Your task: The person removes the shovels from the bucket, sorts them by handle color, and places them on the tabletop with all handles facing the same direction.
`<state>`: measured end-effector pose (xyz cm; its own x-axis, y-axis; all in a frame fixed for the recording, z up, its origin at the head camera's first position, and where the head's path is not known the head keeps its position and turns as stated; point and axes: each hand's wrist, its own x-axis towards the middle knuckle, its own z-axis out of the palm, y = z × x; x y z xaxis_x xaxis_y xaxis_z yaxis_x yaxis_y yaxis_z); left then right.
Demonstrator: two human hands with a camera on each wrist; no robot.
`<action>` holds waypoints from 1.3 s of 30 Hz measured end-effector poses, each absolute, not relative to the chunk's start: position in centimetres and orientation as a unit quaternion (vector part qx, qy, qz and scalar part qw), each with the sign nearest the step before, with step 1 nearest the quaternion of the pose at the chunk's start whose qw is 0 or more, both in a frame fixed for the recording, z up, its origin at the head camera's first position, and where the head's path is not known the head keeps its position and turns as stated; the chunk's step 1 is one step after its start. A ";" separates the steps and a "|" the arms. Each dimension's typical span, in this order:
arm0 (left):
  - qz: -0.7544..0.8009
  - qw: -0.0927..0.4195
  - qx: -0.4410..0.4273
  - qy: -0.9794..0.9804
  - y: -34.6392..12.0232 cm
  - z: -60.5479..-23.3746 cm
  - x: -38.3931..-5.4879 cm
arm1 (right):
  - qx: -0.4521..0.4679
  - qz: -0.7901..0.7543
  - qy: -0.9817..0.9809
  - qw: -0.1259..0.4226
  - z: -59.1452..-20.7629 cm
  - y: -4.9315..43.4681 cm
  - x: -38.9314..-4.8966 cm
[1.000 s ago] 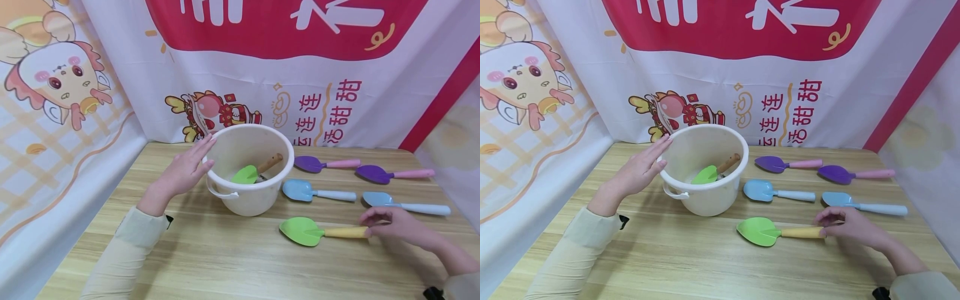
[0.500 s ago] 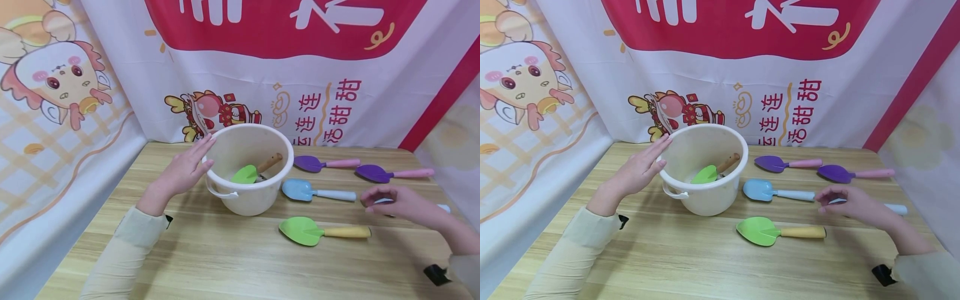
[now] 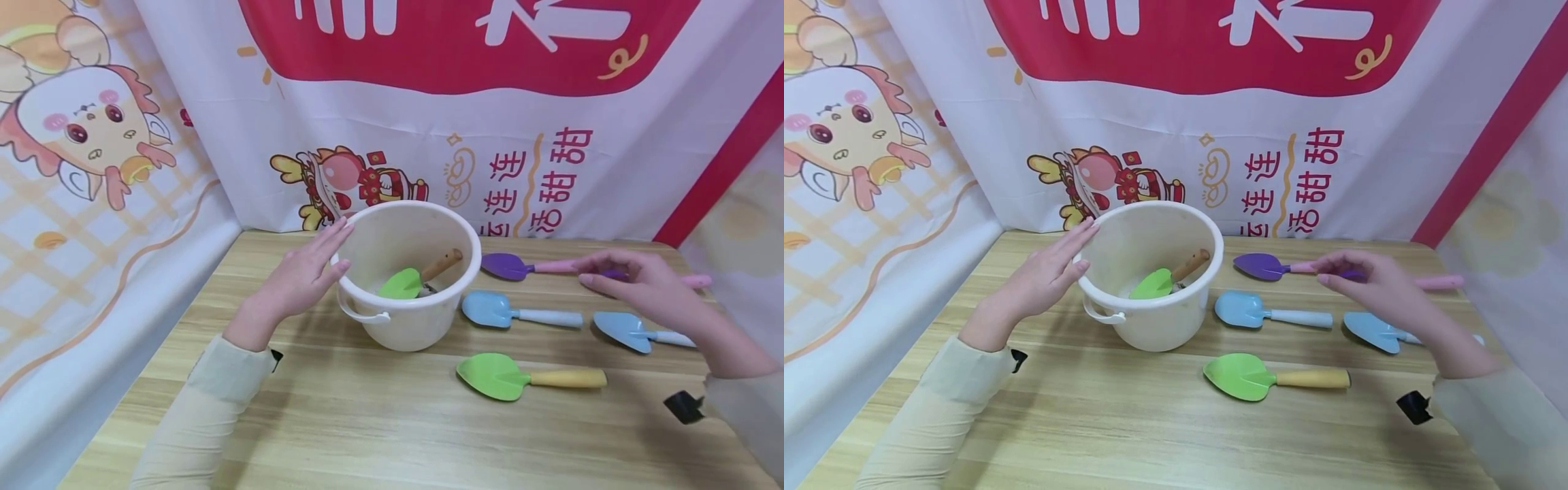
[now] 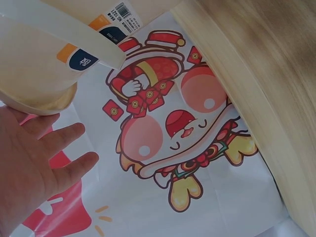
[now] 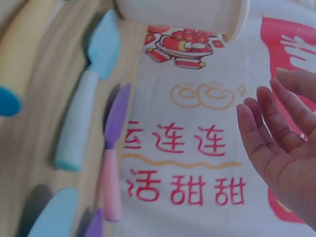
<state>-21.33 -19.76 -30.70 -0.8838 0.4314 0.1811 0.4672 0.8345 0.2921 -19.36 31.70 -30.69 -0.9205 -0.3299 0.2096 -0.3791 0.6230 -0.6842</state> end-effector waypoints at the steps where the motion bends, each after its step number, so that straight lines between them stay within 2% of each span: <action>1: -0.165 0.054 -0.235 -0.956 -19.8 -30.7 -21.3 | 0.199 0.388 -0.899 0.036 -30.4 31.4 -19.5; 10: -0.163 0.056 -0.238 -0.956 -19.7 -30.6 -21.4 | 0.228 0.392 -0.889 0.067 -27.5 27.9 -20.4; 18: -0.164 0.054 -0.238 -0.956 -19.7 -30.6 -21.3 | 0.301 0.366 -0.875 0.094 -25.0 24.4 -21.5; 39: -0.175 0.059 -0.238 -0.953 -19.7 -30.9 -21.3 | 0.400 0.296 -0.867 0.007 -24.4 14.5 -24.4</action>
